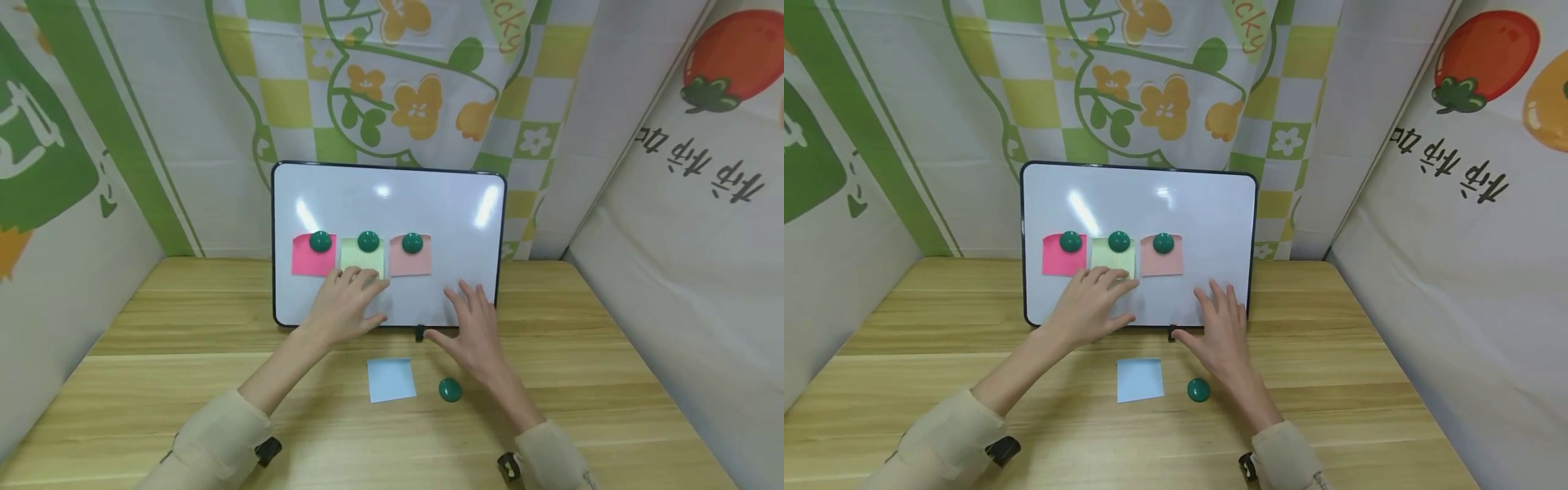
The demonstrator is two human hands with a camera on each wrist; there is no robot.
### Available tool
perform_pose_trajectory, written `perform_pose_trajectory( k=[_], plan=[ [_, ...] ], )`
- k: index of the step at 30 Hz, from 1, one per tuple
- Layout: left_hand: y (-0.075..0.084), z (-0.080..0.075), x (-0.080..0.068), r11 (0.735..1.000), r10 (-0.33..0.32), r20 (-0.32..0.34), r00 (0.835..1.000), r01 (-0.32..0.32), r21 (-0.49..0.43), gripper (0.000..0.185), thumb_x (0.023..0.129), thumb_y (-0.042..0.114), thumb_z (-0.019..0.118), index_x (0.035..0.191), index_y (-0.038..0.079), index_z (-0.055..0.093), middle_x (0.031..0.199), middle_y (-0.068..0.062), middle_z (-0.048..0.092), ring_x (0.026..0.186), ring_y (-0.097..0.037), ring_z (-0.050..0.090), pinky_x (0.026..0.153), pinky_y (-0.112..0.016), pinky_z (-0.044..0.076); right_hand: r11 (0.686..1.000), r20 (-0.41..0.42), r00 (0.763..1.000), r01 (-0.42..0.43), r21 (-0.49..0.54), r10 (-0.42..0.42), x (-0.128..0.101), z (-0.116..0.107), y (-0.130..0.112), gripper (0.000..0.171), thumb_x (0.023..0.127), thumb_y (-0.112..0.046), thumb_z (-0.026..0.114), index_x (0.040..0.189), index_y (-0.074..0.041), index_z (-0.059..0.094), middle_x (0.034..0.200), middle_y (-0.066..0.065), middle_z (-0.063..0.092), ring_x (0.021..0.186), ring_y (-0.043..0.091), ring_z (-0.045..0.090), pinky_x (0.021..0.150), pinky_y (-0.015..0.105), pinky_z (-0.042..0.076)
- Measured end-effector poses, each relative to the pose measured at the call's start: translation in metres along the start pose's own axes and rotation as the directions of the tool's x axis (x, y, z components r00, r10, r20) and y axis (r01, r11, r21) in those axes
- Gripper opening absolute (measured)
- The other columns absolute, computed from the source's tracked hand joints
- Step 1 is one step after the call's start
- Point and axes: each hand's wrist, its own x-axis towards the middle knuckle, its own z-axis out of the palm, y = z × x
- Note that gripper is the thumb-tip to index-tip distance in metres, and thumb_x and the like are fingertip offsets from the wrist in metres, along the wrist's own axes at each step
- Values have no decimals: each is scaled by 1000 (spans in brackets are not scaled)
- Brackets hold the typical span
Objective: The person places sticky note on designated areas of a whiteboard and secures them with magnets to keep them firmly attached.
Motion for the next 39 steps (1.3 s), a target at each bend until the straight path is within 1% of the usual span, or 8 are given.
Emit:
perform_pose_trajectory(
  k=[7,14,20,23,29,33,35,39],
  plan=[
    [3,2,-5,1000,29,-17,999,-29,-9,55,82,49,76,128,21,64,127,-7,65,111,-30,60,90,-46,50,999,60,997,-42,3,42,-10,0,0,90,74,-49,84,145,-7,48,155,23,35,145,54,23,111,72,24],
    [6,8,-11,999,36,16,999,-36,-16,55,80,50,78,125,22,67,127,-5,65,114,-28,59,94,-44,49,995,122,988,-97,16,95,-18,-4,-2,99,75,-50,83,150,-4,38,156,24,33,145,54,23,111,72,25],
    [9,8,-15,998,50,53,997,-48,-31,53,79,52,78,122,22,69,123,-4,66,111,-28,60,91,-46,50,991,168,979,-126,43,117,-26,-6,-3,96,77,-47,82,150,-4,39,156,26,32,144,56,23,111,72,24],
    [10,9,-16,998,48,80,996,-45,-45,52,79,52,79,120,23,69,120,-3,66,110,-28,60,89,-46,51,987,203,969,-154,53,140,-29,-5,-2,96,77,-47,82,151,-5,38,156,26,31,144,56,22,111,72,24],
    [15,12,-19,996,53,139,989,-43,-78,48,78,50,79,117,23,71,117,-2,66,107,-28,61,89,-46,50,974,286,940,-214,68,186,-34,-10,-1,97,76,-46,83,152,-7,37,158,26,30,146,53,20,113,71,21],
    [18,13,-21,995,79,171,982,-67,-72,45,79,51,78,115,25,72,115,0,67,105,-26,62,86,-43,51,973,329,924,-225,59,194,-40,-15,-3,95,74,-44,85,150,-6,41,155,27,33,145,55,21,113,70,21],
    [20,13,-22,994,95,174,980,-84,-70,44,79,51,78,114,25,72,113,0,67,103,-25,62,84,-42,51,973,353,915,-225,51,194,-44,-18,-4,94,74,-44,85,149,-7,43,154,28,34,144,56,21,113,71,21],
    [23,15,-25,990,118,190,975,-102,-94,43,80,51,76,113,24,72,111,1,67,101,-24,62,82,-40,51,969,399,893,-243,36,209,-53,-21,-5,93,72,-44,86,148,-9,45,154,28,35,144,53,24,114,70,20]
  ],
)
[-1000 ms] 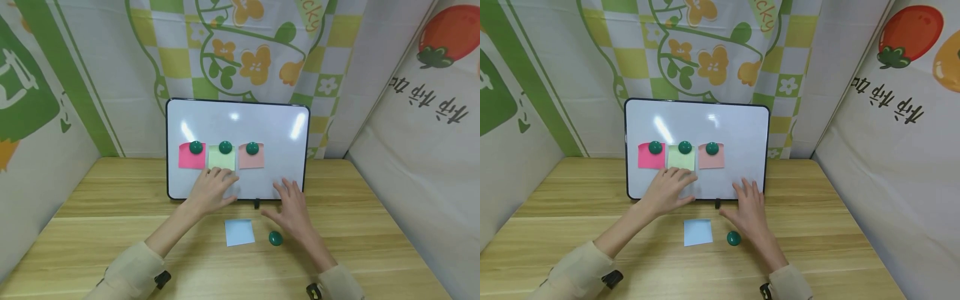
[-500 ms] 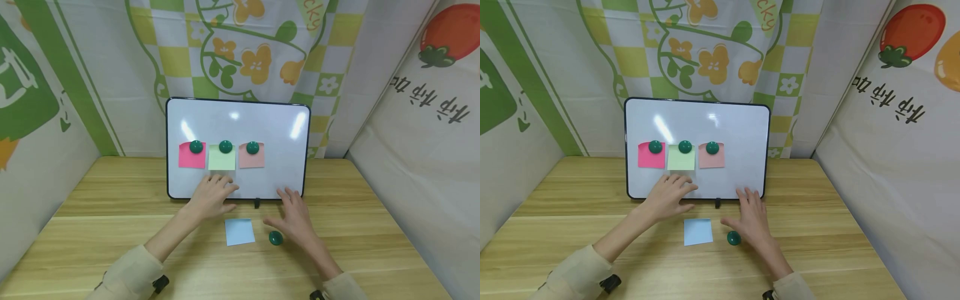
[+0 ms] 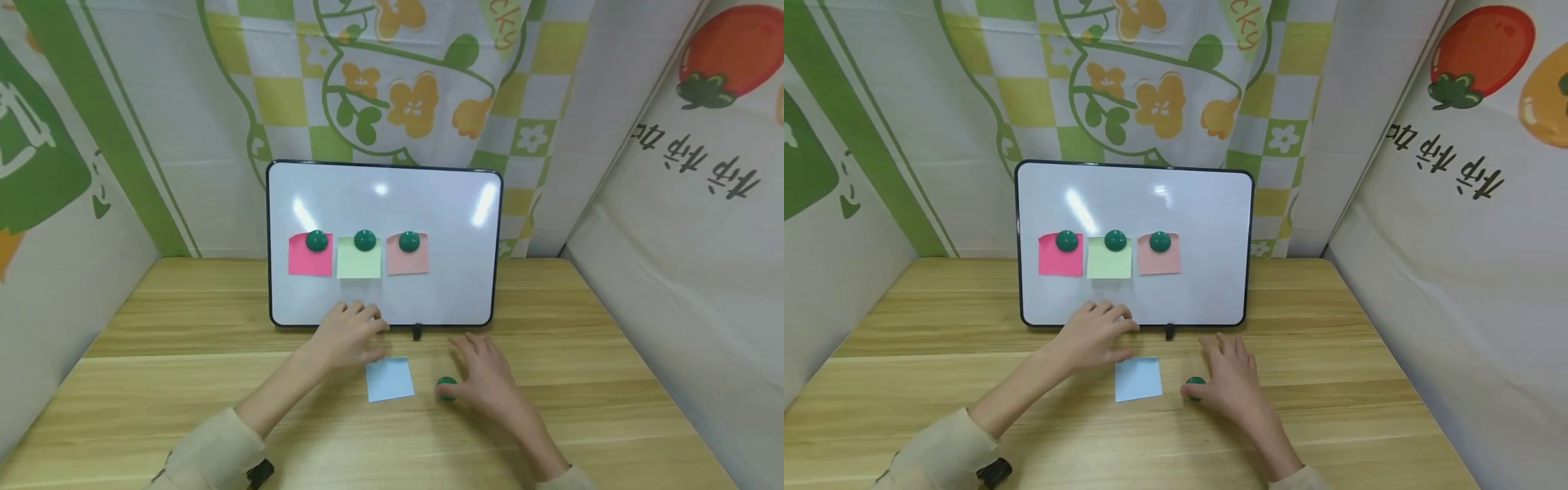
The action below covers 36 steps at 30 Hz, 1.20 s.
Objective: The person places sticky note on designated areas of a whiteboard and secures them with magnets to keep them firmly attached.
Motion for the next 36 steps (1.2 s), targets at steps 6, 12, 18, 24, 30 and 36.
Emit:
perform_pose_trajectory(
  k=[6,12,18,24,30,36],
  plan=[
    [3,3,-2,1000,1,59,998,0,-13,41,82,51,75,113,24,71,110,1,66,99,-22,61,80,-38,49,998,25,998,-51,27,50,-11,4,0,91,72,-43,86,148,-14,45,156,26,33,146,54,18,114,72,16],
    [5,3,-3,998,-22,148,989,29,-46,37,82,48,75,111,25,73,108,3,65,96,-21,59,79,-37,46,999,9,999,-44,32,43,-19,6,0,83,72,-39,86,144,-14,51,154,27,36,145,56,19,113,73,16],
    [8,3,-6,993,-40,225,974,64,-100,34,83,44,76,110,24,74,110,0,65,98,-23,58,82,-40,47,999,-4,999,-42,23,42,-25,9,0,76,73,-37,84,140,-15,55,152,27,39,143,58,21,112,73,18],
    [8,6,-8,992,-58,267,962,85,-88,29,84,45,75,104,25,75,107,2,66,97,-22,59,83,-41,48,999,-1,999,-51,14,51,-30,10,2,73,77,-41,81,140,-16,56,150,28,41,142,58,23,112,74,19],
    [9,7,-7,992,-69,297,952,98,-84,22,83,41,77,96,24,76,101,4,65,95,-21,60,79,-39,49,999,-3,999,-52,6,52,-33,11,3,64,80,-40,80,136,-18,60,148,27,44,141,60,24,110,74,21],
    [10,8,-5,992,-68,287,956,96,-83,12,83,34,78,83,23,73,94,5,64,88,-18,59,72,-34,46,998,-17,998,-58,5,58,-33,11,6,47,80,-33,81,124,-19,68,145,25,48,140,60,26,109,75,23]
  ],
)
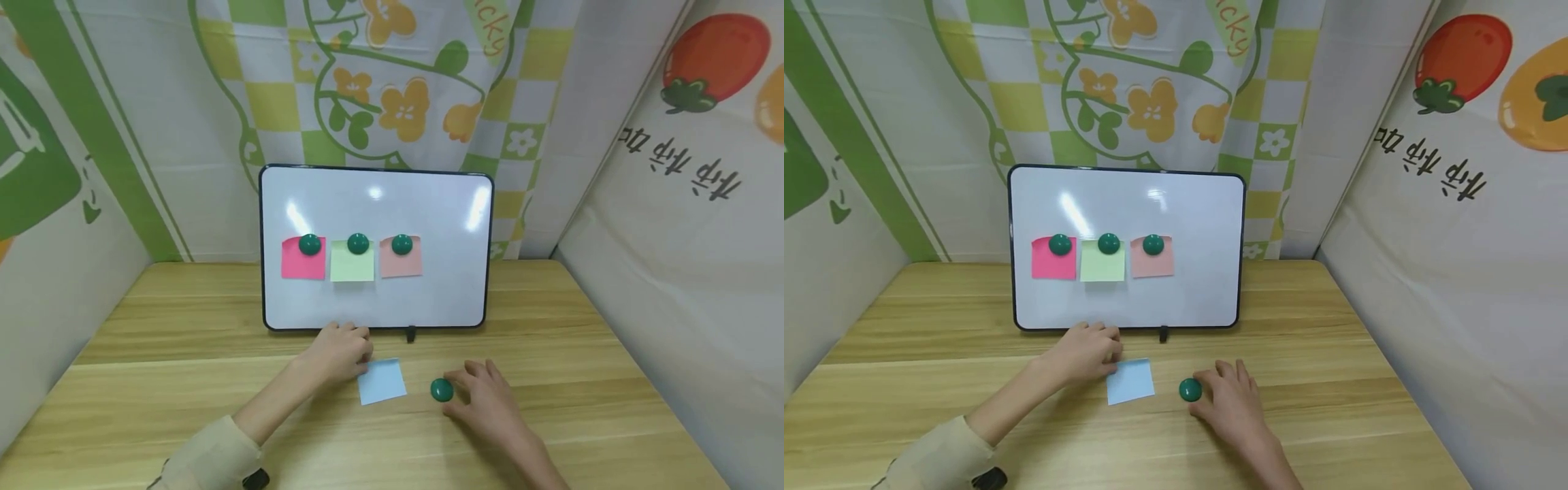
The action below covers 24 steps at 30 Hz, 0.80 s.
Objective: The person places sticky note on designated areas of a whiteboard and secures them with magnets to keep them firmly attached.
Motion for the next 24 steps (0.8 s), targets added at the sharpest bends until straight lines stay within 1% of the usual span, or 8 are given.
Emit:
perform_pose_trajectory(
  k=[7,14,20,24],
  plan=[
    [-1,1,-1,1000,5,-14,1000,-5,-8,11,83,32,78,80,23,72,92,6,63,86,-18,59,71,-33,45,999,-9,1000,16,-28,-16,1,0,1,46,79,-31,82,122,-21,70,143,24,51,139,60,28,107,76,24],
    [-1,-1,-2,1000,3,-17,1000,-4,-27,10,83,29,78,80,23,73,89,7,61,85,-17,58,71,-33,44,998,-14,999,42,-54,-43,4,3,0,50,78,-31,83,125,-23,69,145,23,50,139,59,29,107,76,25],
    [-2,0,-2,999,0,-9,1000,-1,-33,7,84,28,78,81,23,74,89,8,62,85,-16,58,72,-33,44,997,-10,998,55,-54,-56,7,6,-3,40,78,-28,83,116,-23,73,144,22,51,140,59,29,107,75,26],
    [-2,-1,-2,999,-6,-3,1000,6,-49,6,85,27,77,82,22,75,88,7,62,85,-16,58,73,-33,44,997,-19,998,58,-52,-59,8,6,-4,37,77,-26,84,112,-23,74,142,22,53,140,58,29,109,74,25]
  ],
)
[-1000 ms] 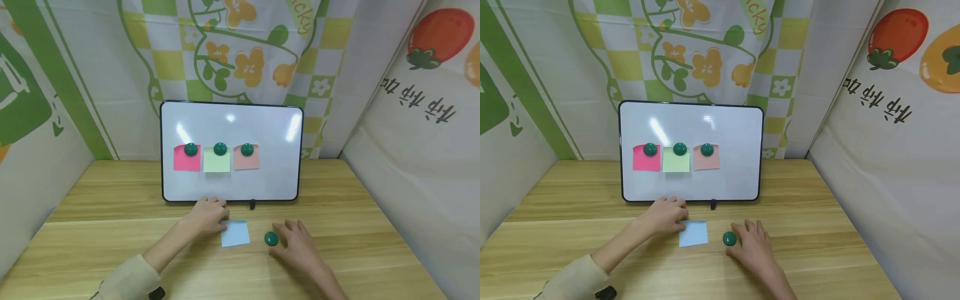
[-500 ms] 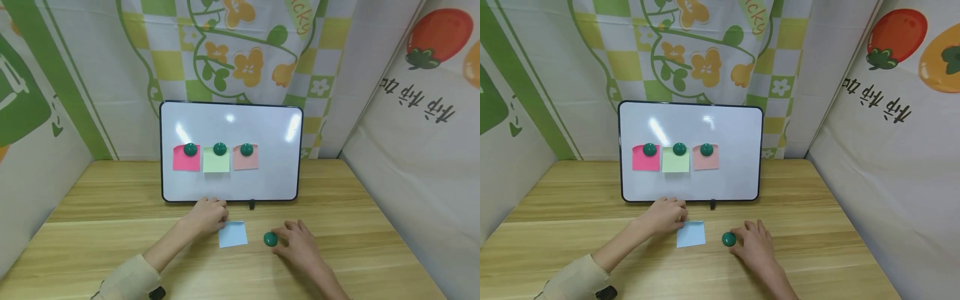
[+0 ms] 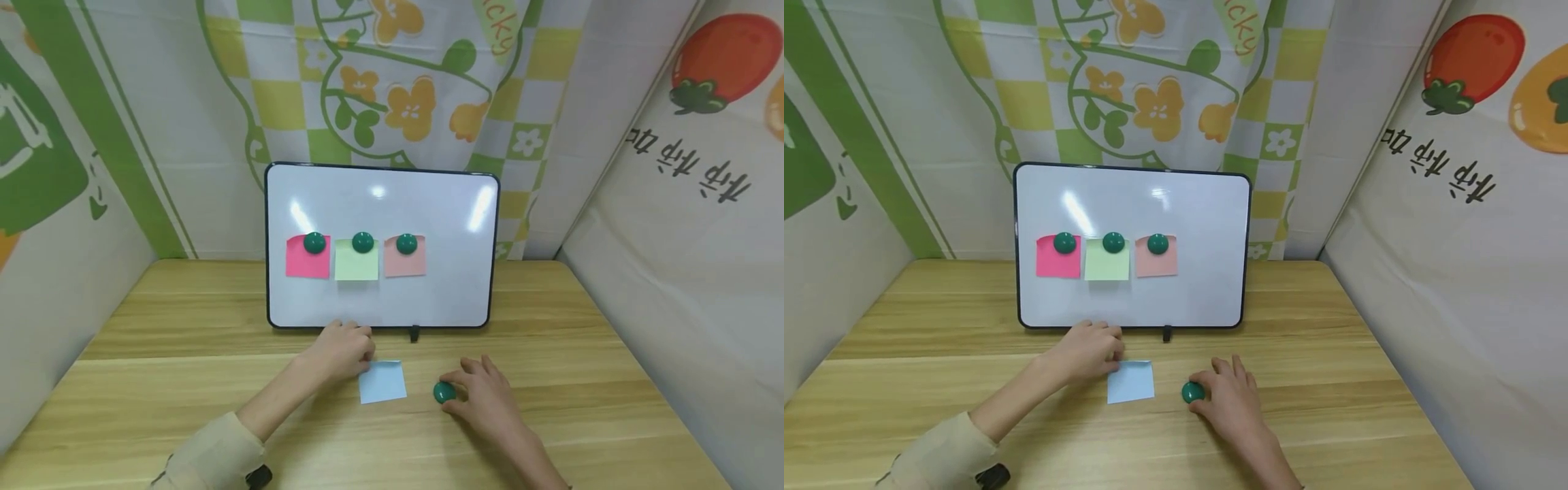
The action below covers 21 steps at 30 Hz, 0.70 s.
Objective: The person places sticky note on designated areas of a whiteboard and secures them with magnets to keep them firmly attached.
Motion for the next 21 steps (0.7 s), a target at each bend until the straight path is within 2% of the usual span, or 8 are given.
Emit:
perform_pose_trajectory(
  k=[12,21],
  plan=[
    [0,-1,1,1000,17,-12,1000,-17,-19,13,83,24,78,74,21,70,74,10,62,66,-9,54,64,-30,42,999,-37,999,12,44,-10,2,2,2,33,72,-26,88,103,-21,76,140,22,55,141,56,29,111,72,23],
    [5,-9,8,1000,27,-29,999,-28,-13,20,84,22,76,67,19,67,64,10,59,58,-7,46,56,-26,41,999,-74,997,24,27,-22,3,-2,-2,37,71,-26,88,105,-18,75,140,20,55,141,53,32,114,69,22]
  ],
)
